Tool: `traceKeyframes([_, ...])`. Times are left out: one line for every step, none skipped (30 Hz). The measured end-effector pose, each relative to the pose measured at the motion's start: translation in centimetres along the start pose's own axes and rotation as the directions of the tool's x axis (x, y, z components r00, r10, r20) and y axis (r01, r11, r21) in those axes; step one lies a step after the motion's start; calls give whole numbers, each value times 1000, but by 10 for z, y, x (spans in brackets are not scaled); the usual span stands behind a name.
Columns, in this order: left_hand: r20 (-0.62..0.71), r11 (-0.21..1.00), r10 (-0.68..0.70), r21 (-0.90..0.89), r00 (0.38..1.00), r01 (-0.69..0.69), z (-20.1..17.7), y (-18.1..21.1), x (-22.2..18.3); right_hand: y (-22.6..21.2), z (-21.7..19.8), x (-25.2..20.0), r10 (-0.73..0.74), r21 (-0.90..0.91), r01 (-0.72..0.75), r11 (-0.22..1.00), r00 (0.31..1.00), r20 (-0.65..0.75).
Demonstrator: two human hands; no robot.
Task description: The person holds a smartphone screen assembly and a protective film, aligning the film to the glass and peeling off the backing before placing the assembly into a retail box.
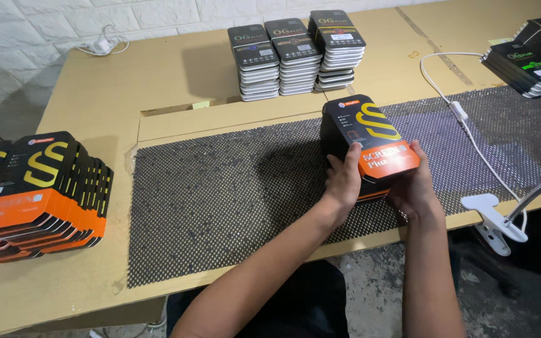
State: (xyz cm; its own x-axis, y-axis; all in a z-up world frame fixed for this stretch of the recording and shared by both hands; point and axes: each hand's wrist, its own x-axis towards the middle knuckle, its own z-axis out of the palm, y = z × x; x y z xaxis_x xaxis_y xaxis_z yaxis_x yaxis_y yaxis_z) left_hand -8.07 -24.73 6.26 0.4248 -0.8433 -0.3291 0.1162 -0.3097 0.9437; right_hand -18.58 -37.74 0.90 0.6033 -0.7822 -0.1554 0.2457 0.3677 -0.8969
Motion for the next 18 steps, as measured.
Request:
traceKeyframes([4,1000,-1,1,1000,1,0,0,3,-2,3,0,-1,1,1,1000,1000,-4])
traceKeyframes([3,1000,-8,17,1000,8,1,1,6,-4,5,1,-6,16,6,1000,1000,-8])
traceKeyframes([-1,999,-18,29,1000,18,1,1,9,-5,8,2,-9,29,9,1000,1000,-10])
traceKeyframes([2,999,-21,29,1000,21,-1,4,10,-5,7,7,-7,28,7,1000,1000,-14])
traceKeyframes([4,1000,-21,23,1000,21,-2,6,10,-4,6,11,-14,19,15,1000,999,-35])
traceKeyframes([6,1000,-21,17,1000,21,-3,9,11,-3,4,16,-22,10,22,1000,998,-57])
traceKeyframes([9,1000,-29,13,1000,28,-5,9,14,-5,6,17,-15,8,15,1000,998,-61])
traceKeyframes([17,999,-30,26,999,29,-7,10,17,-8,9,17,-11,3,11,1000,998,-63])
traceKeyframes([22,999,-26,40,999,25,-10,12,21,-11,13,20,-11,0,11,1000,998,-60])
traceKeyframes([23,999,-29,39,999,28,-10,17,25,-16,16,18,-8,-1,8,1000,998,-61])
traceKeyframes([24,998,-34,51,999,33,-11,19,28,-20,21,16,-15,16,16,1000,998,-58])
traceKeyframes([26,997,-40,64,999,38,-12,22,31,-23,26,15,-22,33,23,999,998,-55])
traceKeyframes([24,997,-45,63,999,43,-14,30,27,-30,34,11,-16,33,18,999,998,-55])
traceKeyframes([32,996,-56,67,998,54,-16,37,24,-37,42,8,-23,44,26,999,998,-62])
traceKeyframes([41,995,-71,68,997,68,-17,42,20,-43,49,3,-26,51,30,998,997,-71])
traceKeyframes([39,995,-78,63,996,76,-19,44,28,-44,49,11,-17,48,21,999,997,-72])
traceKeyframes([39,995,-62,78,997,59,-20,45,36,-46,49,17,-34,59,37,998,998,-57])
traceKeyframes([39,995,-46,92,998,42,-21,47,43,-49,48,23,-50,70,53,996,998,-43])
